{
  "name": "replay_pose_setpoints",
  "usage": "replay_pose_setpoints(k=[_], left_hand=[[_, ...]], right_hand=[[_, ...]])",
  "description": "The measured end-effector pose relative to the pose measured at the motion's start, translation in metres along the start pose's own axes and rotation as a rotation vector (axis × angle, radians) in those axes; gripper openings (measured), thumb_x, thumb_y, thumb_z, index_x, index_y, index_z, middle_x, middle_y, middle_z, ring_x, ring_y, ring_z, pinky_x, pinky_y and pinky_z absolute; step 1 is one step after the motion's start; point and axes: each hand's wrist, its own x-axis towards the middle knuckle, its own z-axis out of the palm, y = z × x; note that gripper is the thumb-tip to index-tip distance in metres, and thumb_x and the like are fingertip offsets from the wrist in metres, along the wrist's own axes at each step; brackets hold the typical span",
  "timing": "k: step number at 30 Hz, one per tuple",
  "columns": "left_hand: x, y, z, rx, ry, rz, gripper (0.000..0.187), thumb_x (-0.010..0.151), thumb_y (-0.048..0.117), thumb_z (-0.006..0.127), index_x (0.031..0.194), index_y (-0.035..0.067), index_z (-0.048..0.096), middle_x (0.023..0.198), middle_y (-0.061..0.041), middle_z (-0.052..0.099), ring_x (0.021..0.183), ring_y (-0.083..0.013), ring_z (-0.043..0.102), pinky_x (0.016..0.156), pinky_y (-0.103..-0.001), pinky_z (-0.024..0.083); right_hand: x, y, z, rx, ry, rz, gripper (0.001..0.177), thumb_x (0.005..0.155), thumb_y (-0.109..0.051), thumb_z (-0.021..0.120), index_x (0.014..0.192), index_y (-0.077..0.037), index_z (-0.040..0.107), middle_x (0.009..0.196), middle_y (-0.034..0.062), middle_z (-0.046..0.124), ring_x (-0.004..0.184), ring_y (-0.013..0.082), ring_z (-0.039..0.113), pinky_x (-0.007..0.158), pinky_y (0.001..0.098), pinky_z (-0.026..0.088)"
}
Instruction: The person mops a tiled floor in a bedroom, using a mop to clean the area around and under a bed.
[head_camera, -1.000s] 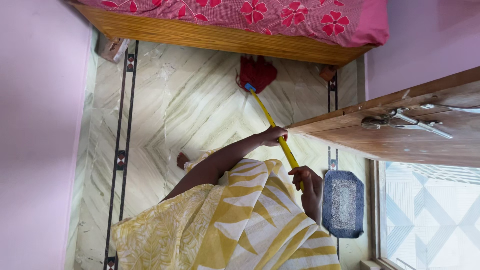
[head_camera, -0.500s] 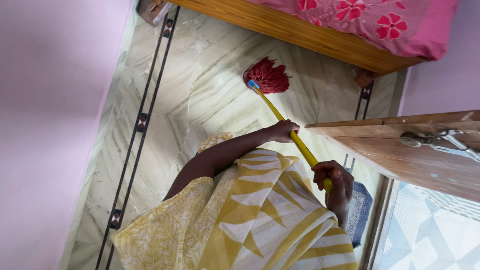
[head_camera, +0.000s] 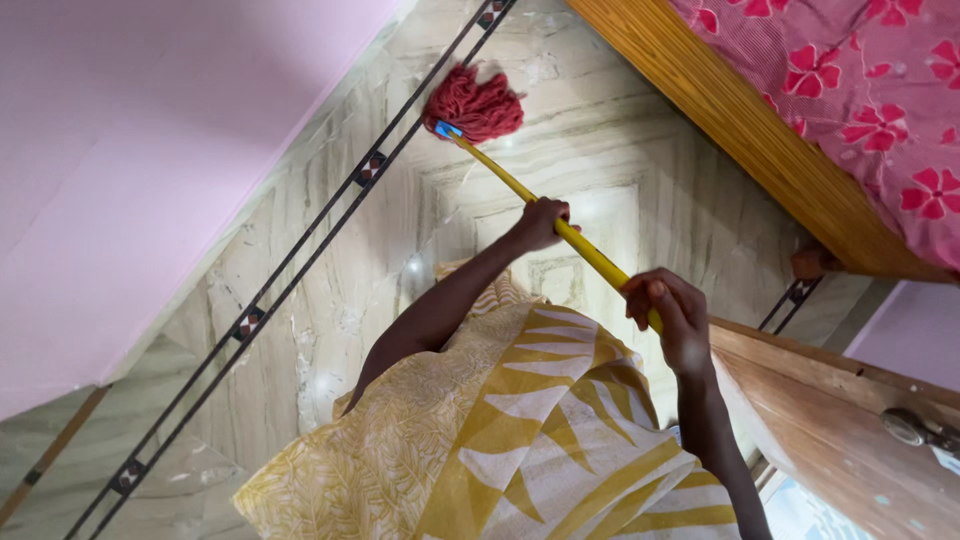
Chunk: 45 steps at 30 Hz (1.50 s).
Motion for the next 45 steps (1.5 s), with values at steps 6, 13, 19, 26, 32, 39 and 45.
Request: replay_pose_setpoints(k=[6, 13, 19, 26, 32, 39, 45], left_hand=[[0.015, -0.096, -0.101, 0.009, 0.288, 0.051, 0.036, 0.08, 0.033, 0.089, 0.076, 0.008, 0.063, 0.069, -0.012, 0.067, 0.066, -0.0335, 0.064, 0.062, -0.045, 0.05], [-0.004, -0.137, -0.16, -0.098, 0.281, -0.069, 0.029, 0.085, 0.022, 0.087, 0.079, 0.008, 0.063, 0.067, -0.011, 0.063, 0.064, -0.0283, 0.063, 0.062, -0.04, 0.049], [-0.011, -0.114, -0.129, -0.061, 0.196, 0.057, 0.025, 0.08, 0.024, 0.088, 0.078, 0.011, 0.066, 0.072, -0.008, 0.068, 0.07, -0.0275, 0.068, 0.065, -0.041, 0.053], [-0.034, -0.03, -0.017, 0.028, 0.009, 0.192, 0.02, 0.069, 0.025, 0.088, 0.079, 0.019, 0.071, 0.077, -0.006, 0.066, 0.079, -0.0291, 0.068, 0.071, -0.046, 0.051], [-0.033, 0.065, 0.09, 0.02, -0.37, 0.163, 0.029, 0.065, 0.034, 0.092, 0.079, 0.016, 0.073, 0.073, -0.003, 0.073, 0.078, -0.0287, 0.068, 0.068, -0.047, 0.049], [-0.037, 0.167, 0.209, -0.231, -0.584, 0.341, 0.032, 0.069, 0.035, 0.089, 0.084, 0.013, 0.071, 0.079, -0.007, 0.073, 0.077, -0.0271, 0.073, 0.071, -0.039, 0.056], [-0.056, 0.218, 0.249, -0.186, -0.736, 0.27, 0.019, 0.078, 0.028, 0.08, 0.089, 0.017, 0.07, 0.096, 0.001, 0.072, 0.107, -0.0222, 0.065, 0.095, -0.068, 0.035]], right_hand=[[0.11, -0.005, 0.085, 0.066, -0.09, -0.091, 0.034, 0.114, -0.026, 0.045, 0.113, 0.001, 0.065, 0.069, 0.002, 0.055, 0.062, 0.0087, 0.05, 0.069, 0.0272, 0.05], [0.117, -0.009, 0.155, -0.017, -0.148, -0.394, 0.038, 0.096, -0.014, 0.076, 0.125, -0.003, 0.054, 0.109, 0.0046, 0.061, 0.107, 0.0166, 0.061, 0.103, 0.0316, 0.048], [0.088, 0.009, 0.126, -0.196, -0.109, -0.256, 0.006, 0.103, -0.006, 0.068, 0.109, -0.004, 0.068, 0.101, 0.0054, 0.067, 0.084, 0.0139, 0.057, 0.077, 0.0266, 0.047], [-0.026, 0.023, 0.051, -0.324, -0.168, -0.403, 0.009, 0.098, 0.001, 0.067, 0.105, -0.001, 0.071, 0.095, 0.0077, 0.071, 0.087, 0.0162, 0.065, 0.086, 0.0312, 0.051], [-0.142, 0.029, -0.012, -0.274, 0.165, -0.26, 0.011, 0.096, 0.006, 0.065, 0.104, 0.001, 0.07, 0.101, 0.0095, 0.07, 0.09, 0.0146, 0.06, 0.082, 0.0277, 0.048], [-0.238, 0.005, -0.046, -0.371, 0.519, -0.089, 0.012, 0.095, 0.007, 0.064, 0.104, 0.002, 0.071, 0.099, 0.008, 0.07, 0.084, 0.0106, 0.059, 0.073, 0.0242, 0.046], [-0.247, 0.009, -0.034, -0.52, 0.489, -0.007, 0.013, 0.092, 0.0, 0.073, 0.105, -0.001, 0.075, 0.085, 0.0113, 0.065, 0.071, 0.0158, 0.059, 0.069, 0.0268, 0.046]])
